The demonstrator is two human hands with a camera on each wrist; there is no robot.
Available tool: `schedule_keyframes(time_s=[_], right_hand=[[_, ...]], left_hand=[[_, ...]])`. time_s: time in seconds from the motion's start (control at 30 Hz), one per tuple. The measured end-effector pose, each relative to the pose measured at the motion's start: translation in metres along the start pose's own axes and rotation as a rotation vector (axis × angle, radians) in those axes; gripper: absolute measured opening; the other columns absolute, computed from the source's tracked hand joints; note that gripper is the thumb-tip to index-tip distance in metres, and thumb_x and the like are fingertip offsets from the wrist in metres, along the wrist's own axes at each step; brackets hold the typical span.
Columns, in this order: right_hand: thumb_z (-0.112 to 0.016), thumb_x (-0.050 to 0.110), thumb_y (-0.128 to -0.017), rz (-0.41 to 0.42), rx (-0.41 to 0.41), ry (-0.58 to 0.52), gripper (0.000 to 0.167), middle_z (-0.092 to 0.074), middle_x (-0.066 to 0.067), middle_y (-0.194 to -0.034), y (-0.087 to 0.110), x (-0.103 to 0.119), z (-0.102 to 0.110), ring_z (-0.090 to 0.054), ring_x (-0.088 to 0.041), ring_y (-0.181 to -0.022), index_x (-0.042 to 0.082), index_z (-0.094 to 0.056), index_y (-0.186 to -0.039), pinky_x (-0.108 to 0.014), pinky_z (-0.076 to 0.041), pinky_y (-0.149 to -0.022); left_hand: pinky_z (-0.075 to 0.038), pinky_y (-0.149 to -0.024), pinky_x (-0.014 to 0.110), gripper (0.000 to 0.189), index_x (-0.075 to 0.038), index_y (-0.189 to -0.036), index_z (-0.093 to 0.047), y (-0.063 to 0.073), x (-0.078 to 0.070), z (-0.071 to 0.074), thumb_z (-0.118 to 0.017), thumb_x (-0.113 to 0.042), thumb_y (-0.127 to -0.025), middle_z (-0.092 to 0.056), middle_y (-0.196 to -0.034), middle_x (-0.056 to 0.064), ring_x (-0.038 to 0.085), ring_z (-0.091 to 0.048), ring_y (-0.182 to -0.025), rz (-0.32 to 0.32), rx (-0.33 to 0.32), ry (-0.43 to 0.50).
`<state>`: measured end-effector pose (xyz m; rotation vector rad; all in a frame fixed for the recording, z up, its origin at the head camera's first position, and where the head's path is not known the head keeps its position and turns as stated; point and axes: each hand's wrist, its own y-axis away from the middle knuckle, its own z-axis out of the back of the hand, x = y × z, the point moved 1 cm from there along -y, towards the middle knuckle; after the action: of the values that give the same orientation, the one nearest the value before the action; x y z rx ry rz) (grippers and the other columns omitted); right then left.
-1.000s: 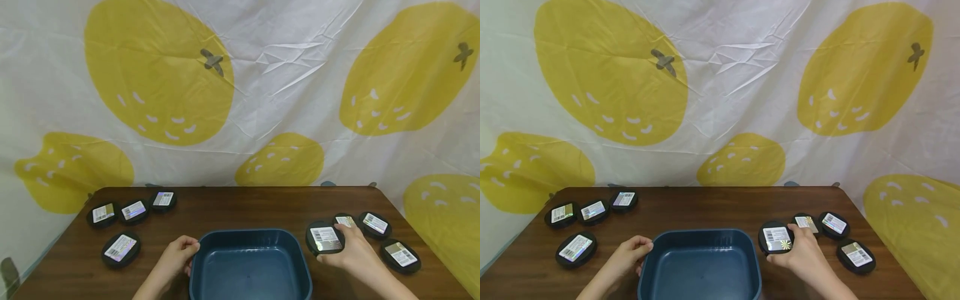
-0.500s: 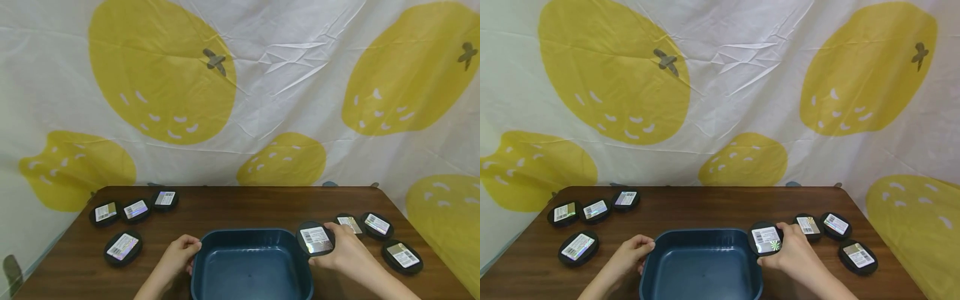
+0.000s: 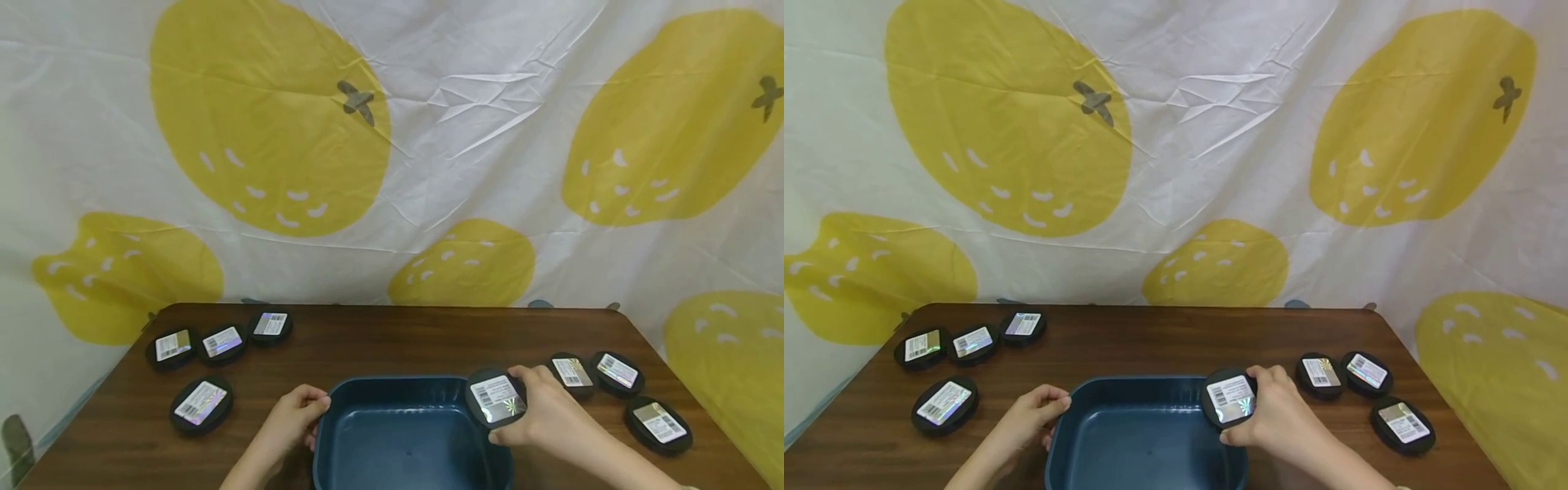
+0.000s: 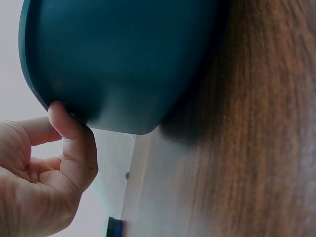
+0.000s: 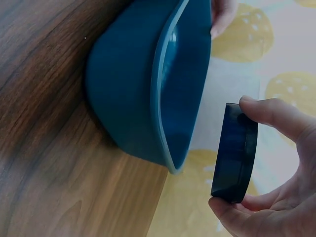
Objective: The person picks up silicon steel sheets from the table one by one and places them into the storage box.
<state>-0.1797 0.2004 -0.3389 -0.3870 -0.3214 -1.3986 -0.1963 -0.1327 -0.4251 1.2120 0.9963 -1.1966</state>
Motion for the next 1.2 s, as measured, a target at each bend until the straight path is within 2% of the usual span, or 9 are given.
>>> schedule_keyframes(time_s=[0.47,0.77,1.03,1.2], right_hand=[[-0.089,0.033,-0.040,0.009,0.038,-0.045,0.092,-0.052,-0.013,-0.101,0.002,0.013,-0.017,-0.052,-0.020,-0.081,-0.005,-0.054,-0.117,-0.035,-0.048,-0.070],[-0.090,0.030,-0.038,0.036,0.057,-0.047,0.092,-0.053,-0.013,-0.101,0.002,0.019,-0.031,-0.051,-0.025,-0.089,-0.006,-0.055,-0.114,-0.041,-0.049,-0.076],[-0.090,0.028,-0.036,0.045,0.071,-0.025,0.091,-0.052,-0.012,-0.098,0.004,0.022,-0.046,-0.050,-0.025,-0.087,-0.006,-0.055,-0.113,-0.043,-0.049,-0.076],[-0.090,0.028,-0.038,0.066,0.123,-0.041,0.092,-0.051,-0.013,-0.098,0.002,0.027,-0.050,-0.048,-0.024,-0.086,-0.009,-0.053,-0.114,-0.044,-0.049,-0.076]], left_hand=[[-0.042,-0.042,0.021,0.023,0.011,-0.104,-0.049,0.000,-0.001,0.000,-0.053,-0.008,-0.091,-0.048,-0.065,0.003,0.012,-0.046,-0.051,0.006,0.011,0.007],[-0.042,-0.042,0.021,0.023,0.011,-0.103,-0.050,-0.002,0.002,0.002,-0.054,-0.009,-0.091,-0.048,-0.064,0.003,0.012,-0.046,-0.050,-0.004,0.015,0.006],[-0.042,-0.043,0.021,0.023,0.010,-0.103,-0.049,-0.001,0.002,0.001,-0.053,-0.009,-0.092,-0.048,-0.066,0.003,0.012,-0.046,-0.051,0.002,0.034,0.011],[-0.042,-0.043,0.021,0.023,0.010,-0.103,-0.050,-0.001,0.002,0.002,-0.053,-0.009,-0.092,-0.048,-0.067,0.003,0.013,-0.046,-0.052,0.006,0.028,0.006]])
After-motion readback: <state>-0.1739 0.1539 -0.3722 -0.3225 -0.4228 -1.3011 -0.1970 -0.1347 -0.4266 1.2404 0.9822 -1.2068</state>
